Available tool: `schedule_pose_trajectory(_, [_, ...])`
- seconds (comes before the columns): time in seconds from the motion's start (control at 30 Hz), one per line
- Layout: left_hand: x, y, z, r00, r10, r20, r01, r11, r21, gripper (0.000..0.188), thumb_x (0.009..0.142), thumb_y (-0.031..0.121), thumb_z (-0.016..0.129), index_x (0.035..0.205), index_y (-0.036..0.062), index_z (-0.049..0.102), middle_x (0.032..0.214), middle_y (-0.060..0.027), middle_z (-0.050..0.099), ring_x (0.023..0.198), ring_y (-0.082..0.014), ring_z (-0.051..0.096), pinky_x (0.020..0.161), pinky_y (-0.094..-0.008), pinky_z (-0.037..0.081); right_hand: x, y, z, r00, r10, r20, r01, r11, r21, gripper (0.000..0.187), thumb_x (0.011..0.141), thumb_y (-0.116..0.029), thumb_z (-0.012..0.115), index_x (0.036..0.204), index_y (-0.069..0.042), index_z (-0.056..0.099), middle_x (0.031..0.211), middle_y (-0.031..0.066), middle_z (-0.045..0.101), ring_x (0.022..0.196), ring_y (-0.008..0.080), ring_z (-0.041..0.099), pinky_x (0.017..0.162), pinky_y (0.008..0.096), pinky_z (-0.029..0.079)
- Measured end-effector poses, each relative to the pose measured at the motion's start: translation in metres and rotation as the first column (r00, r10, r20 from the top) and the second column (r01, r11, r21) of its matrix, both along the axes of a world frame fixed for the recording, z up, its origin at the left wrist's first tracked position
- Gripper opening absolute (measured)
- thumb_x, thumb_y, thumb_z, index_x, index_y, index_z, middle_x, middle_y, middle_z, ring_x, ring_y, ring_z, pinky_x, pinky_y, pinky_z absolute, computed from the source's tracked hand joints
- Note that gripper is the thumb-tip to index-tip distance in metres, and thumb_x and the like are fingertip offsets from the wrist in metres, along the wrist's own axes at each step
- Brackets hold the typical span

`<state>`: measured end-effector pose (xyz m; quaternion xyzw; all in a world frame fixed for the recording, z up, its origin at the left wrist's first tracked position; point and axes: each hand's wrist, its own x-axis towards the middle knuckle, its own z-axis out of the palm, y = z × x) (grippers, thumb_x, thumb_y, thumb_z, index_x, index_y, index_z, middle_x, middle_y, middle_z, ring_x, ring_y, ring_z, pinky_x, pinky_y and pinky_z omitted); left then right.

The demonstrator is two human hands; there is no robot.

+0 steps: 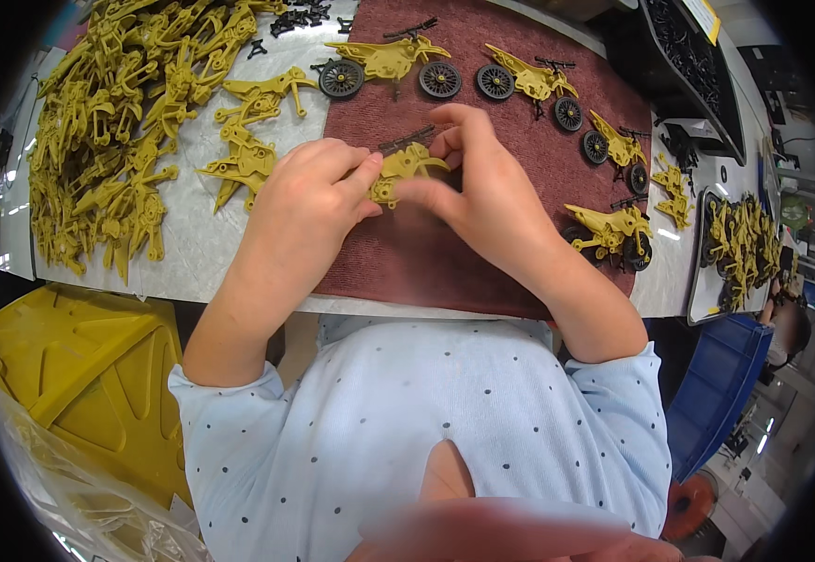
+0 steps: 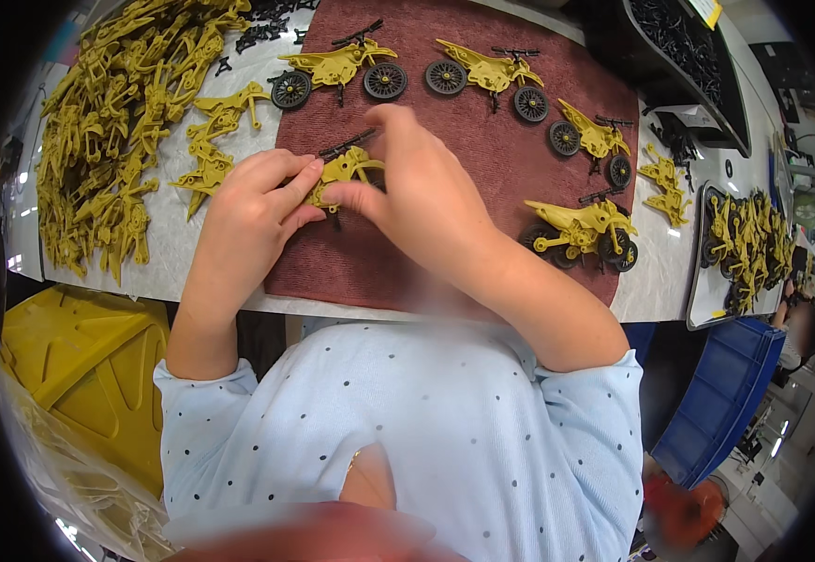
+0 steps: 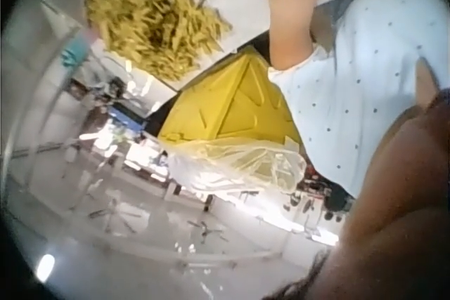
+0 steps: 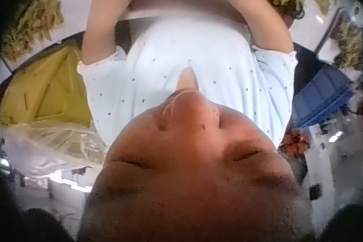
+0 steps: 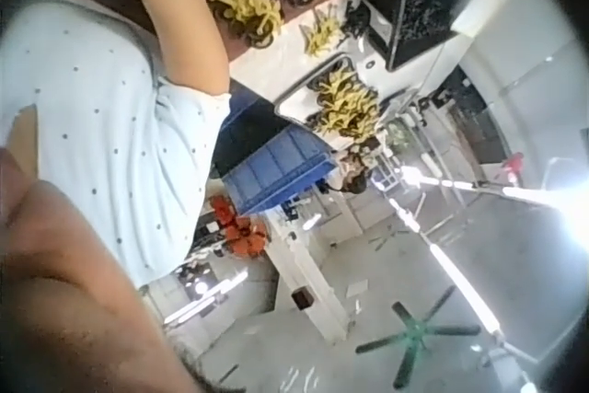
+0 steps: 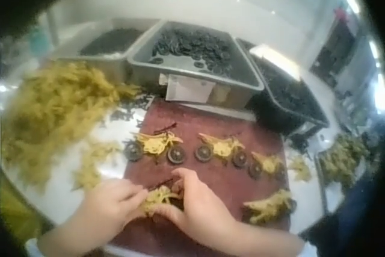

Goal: The person assembles toy motorcycles by attaching wheels and handlebars to frame pieces, placing the assembled toy motorcycles onto a tray, and snapping frame halves together.

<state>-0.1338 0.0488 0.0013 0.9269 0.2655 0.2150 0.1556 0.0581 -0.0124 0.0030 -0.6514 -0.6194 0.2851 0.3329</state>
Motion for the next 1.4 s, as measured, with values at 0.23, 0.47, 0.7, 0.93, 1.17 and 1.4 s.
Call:
schedule_pose_trajectory(0.23, [0.004, -0.007, 0.0, 0.999, 0.009, 0.037, -0.007, 0.999, -0.031, 0.04, 0.064, 0.004, 0.076, 0.102, -0.0027, 0.067, 0.095, -0.0117, 0.063, 0.089, -0.0287, 0.061, 0.077, -0.0372, 0.051, 0.004, -0.003, 0.006, 0.972, 0.045, 0.232, -0.043, 0.999, -0.014, 0.05, 0.076, -0.032, 0.078, 0.103, 0.003, 0.055, 0.094, 0.0193, 0.063, 0.092, 0.0391, 0.061, 0.079, 0.0435, 0.049])
schedule_pose_trajectory(0.47, [0.031, -0.059, -0.001, 0.998, -0.036, 0.057, 0.042, 0.993, -0.113, 0.041, 0.065, 0.006, 0.077, 0.103, -0.0033, 0.066, 0.096, -0.0125, 0.062, 0.087, -0.0296, 0.06, 0.076, -0.037, 0.051, 0.028, -0.041, 0.037, 0.899, 0.225, 0.376, -0.201, 0.974, -0.102, 0.035, 0.076, -0.019, 0.073, 0.102, 0.0, 0.059, 0.095, 0.0175, 0.062, 0.089, 0.0355, 0.06, 0.078, 0.0425, 0.049])
schedule_pose_trajectory(0.7, [0.038, -0.086, -0.004, 0.999, 0.051, 0.012, -0.051, 0.999, 0.012, 0.049, 0.067, 0.005, 0.075, 0.114, -0.0056, 0.062, 0.111, -0.0158, 0.061, 0.105, -0.0333, 0.058, 0.085, -0.0394, 0.05, 0.03, -0.085, 0.021, 0.859, 0.192, 0.474, -0.287, 0.948, 0.137, 0.042, 0.077, -0.002, 0.059, 0.119, -0.005, 0.062, 0.114, 0.015, 0.058, 0.102, 0.0314, 0.059, 0.087, 0.0386, 0.047])
schedule_pose_trajectory(0.93, [0.043, -0.102, -0.016, 0.978, 0.09, -0.187, -0.041, 0.967, 0.251, 0.044, 0.08, 0.007, 0.06, 0.116, -0.0173, 0.055, 0.12, -0.0271, 0.054, 0.117, -0.0395, 0.052, 0.101, -0.0438, 0.045, 0.019, -0.104, -0.007, 0.675, 0.062, 0.735, -0.294, 0.936, 0.192, 0.047, 0.079, -0.015, 0.055, 0.125, -0.011, 0.062, 0.129, 0.0131, 0.052, 0.112, 0.0277, 0.053, 0.098, 0.0434, 0.041])
schedule_pose_trajectory(1.17, [0.052, -0.106, -0.013, 0.956, 0.099, -0.276, -0.014, 0.955, 0.296, 0.042, 0.081, 0.001, 0.061, 0.116, -0.0213, 0.052, 0.122, -0.0315, 0.053, 0.118, -0.0429, 0.052, 0.096, -0.0454, 0.049, 0.015, -0.108, -0.018, 0.543, 0.032, 0.839, -0.333, 0.926, 0.18, 0.051, 0.077, -0.015, 0.057, 0.126, -0.003, 0.061, 0.131, 0.0175, 0.05, 0.112, 0.0281, 0.053, 0.099, 0.0419, 0.041])
schedule_pose_trajectory(1.4, [0.048, -0.094, -0.012, 0.945, 0.057, -0.321, 0.079, 0.916, 0.394, 0.039, 0.077, 0.007, 0.057, 0.107, -0.0177, 0.06, 0.112, -0.0312, 0.058, 0.108, -0.0432, 0.057, 0.096, -0.0443, 0.048, 0.024, -0.098, -0.011, 0.645, 0.081, 0.759, -0.378, 0.898, 0.226, 0.043, 0.079, -0.012, 0.057, 0.121, -0.003, 0.065, 0.126, 0.0186, 0.053, 0.108, 0.0289, 0.055, 0.092, 0.0391, 0.046])
